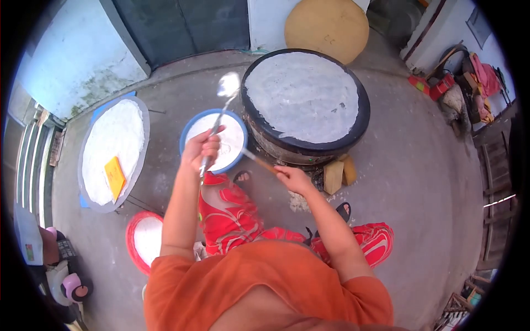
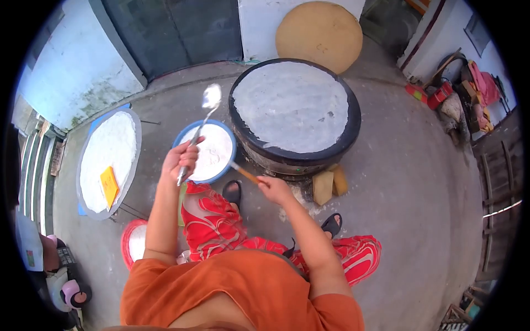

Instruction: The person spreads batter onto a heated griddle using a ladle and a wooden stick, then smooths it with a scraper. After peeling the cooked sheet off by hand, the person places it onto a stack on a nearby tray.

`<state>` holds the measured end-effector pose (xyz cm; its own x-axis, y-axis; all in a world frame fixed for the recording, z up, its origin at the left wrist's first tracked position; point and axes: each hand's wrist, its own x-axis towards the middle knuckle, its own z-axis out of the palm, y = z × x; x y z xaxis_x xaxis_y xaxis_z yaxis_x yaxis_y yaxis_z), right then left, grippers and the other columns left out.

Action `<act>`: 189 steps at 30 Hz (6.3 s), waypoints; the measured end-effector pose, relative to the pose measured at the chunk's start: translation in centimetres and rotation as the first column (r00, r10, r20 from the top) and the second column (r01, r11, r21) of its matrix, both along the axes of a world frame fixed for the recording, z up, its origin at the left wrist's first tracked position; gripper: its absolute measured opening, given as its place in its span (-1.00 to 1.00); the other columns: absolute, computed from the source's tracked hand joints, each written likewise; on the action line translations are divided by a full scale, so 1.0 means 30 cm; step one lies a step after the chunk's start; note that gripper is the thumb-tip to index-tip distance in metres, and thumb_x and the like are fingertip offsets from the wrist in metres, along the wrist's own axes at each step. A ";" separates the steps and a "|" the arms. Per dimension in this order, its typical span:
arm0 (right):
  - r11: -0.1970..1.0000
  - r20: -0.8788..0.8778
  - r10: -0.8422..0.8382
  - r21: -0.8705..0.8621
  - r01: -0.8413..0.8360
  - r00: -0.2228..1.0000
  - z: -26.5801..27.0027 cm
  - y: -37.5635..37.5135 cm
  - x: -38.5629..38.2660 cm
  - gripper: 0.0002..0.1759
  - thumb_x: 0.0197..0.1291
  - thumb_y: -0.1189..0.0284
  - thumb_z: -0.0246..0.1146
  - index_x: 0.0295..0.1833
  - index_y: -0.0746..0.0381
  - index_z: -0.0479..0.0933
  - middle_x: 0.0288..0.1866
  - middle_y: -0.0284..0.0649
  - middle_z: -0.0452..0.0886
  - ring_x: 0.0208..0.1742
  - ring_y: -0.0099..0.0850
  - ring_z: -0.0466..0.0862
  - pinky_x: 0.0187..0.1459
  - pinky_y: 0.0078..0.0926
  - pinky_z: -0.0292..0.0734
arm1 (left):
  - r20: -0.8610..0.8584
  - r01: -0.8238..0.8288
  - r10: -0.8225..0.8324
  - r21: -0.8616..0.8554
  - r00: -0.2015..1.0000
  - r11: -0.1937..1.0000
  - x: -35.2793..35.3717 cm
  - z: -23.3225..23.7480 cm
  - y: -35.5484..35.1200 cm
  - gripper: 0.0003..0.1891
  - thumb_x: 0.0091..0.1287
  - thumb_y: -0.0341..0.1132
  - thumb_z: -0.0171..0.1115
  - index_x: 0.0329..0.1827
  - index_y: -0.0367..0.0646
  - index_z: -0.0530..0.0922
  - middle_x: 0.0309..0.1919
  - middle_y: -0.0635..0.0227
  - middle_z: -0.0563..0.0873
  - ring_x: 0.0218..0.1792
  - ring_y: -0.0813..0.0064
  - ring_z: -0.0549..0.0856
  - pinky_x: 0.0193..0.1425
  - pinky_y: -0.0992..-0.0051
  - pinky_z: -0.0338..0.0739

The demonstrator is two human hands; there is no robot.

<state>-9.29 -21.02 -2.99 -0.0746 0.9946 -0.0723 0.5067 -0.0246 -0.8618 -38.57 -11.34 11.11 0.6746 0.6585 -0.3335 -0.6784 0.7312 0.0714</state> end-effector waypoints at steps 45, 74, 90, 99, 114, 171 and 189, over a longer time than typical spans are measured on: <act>0.574 -0.288 -0.819 -0.403 0.713 0.497 0.026 0.009 0.438 -0.56 0.28 0.44 -0.09 0.29 0.08 0.27 -0.29 -0.25 0.56 -0.56 -0.57 0.41 -0.56 -0.60 0.36 | -0.601 0.069 0.152 0.328 0.785 0.942 0.481 -0.052 0.060 -0.68 0.21 -0.34 0.03 -0.01 -0.30 0.44 -0.05 0.25 0.50 -0.10 0.35 0.51 -0.04 0.40 0.43; 0.535 -0.320 -0.838 -0.325 0.780 0.441 0.005 -0.233 0.429 -0.63 0.35 0.40 -0.16 0.23 0.15 0.29 -0.45 -0.23 0.52 -0.69 -0.66 0.34 -0.73 -0.70 0.23 | -0.586 0.104 0.131 0.349 0.800 0.931 0.471 -0.037 0.035 -0.68 0.22 -0.33 0.05 -0.01 -0.32 0.44 -0.06 0.22 0.50 -0.07 0.34 0.52 -0.07 0.42 0.44; 0.644 -0.284 -0.765 -0.364 0.673 0.578 0.020 -0.039 0.377 -0.61 0.35 0.40 -0.15 0.27 0.08 0.27 -0.40 -0.27 0.50 -0.63 -0.66 0.33 -0.67 -0.71 0.25 | -0.585 0.104 0.134 0.356 0.800 0.929 0.462 -0.039 0.038 -0.69 0.23 -0.30 0.06 -0.04 -0.32 0.46 -0.14 0.25 0.56 -0.15 0.39 0.57 -0.10 0.45 0.48; 0.775 0.582 -0.555 0.102 0.624 0.594 0.051 0.012 0.301 -0.66 0.17 0.37 0.06 0.07 0.17 0.48 -0.41 0.13 0.53 -0.29 0.10 0.52 -0.28 -0.09 0.42 | -0.572 0.116 0.127 0.369 0.810 0.922 0.463 -0.042 0.037 -0.69 0.22 -0.30 0.07 -0.04 -0.32 0.46 -0.14 0.25 0.57 -0.14 0.39 0.57 -0.09 0.45 0.47; 0.508 -0.365 -0.853 -0.412 0.756 0.374 0.008 -0.190 0.390 -0.62 0.36 0.39 -0.16 0.26 0.07 0.27 -0.55 -0.36 0.42 -0.72 -0.67 0.25 -0.71 -0.71 0.19 | -0.584 0.123 0.126 0.368 0.802 0.922 0.467 -0.032 0.024 -0.67 0.23 -0.29 0.07 -0.02 -0.33 0.45 -0.12 0.24 0.56 -0.14 0.38 0.57 -0.10 0.47 0.48; 0.597 0.315 -0.778 0.102 0.796 0.544 0.097 0.021 0.573 -0.66 0.20 0.44 0.08 0.11 0.08 0.48 -0.28 -0.25 0.62 -0.32 -0.54 0.53 -0.22 -0.56 0.41 | -0.620 0.236 0.027 0.338 0.784 0.911 0.521 -0.048 -0.014 -0.74 0.26 -0.34 0.02 -0.05 -0.30 0.45 -0.14 0.25 0.57 -0.15 0.44 0.58 -0.12 0.48 0.49; 0.593 0.093 -0.805 0.106 0.799 0.585 -0.045 -0.117 0.633 -0.66 0.25 0.46 0.04 0.14 0.13 0.46 -0.47 -0.46 0.42 -0.46 -0.68 0.35 -0.41 -0.68 0.32 | -0.614 0.242 0.025 0.348 0.789 0.906 0.521 -0.045 -0.019 -0.73 0.26 -0.34 0.02 -0.05 -0.30 0.46 -0.12 0.24 0.58 -0.16 0.44 0.59 -0.12 0.47 0.49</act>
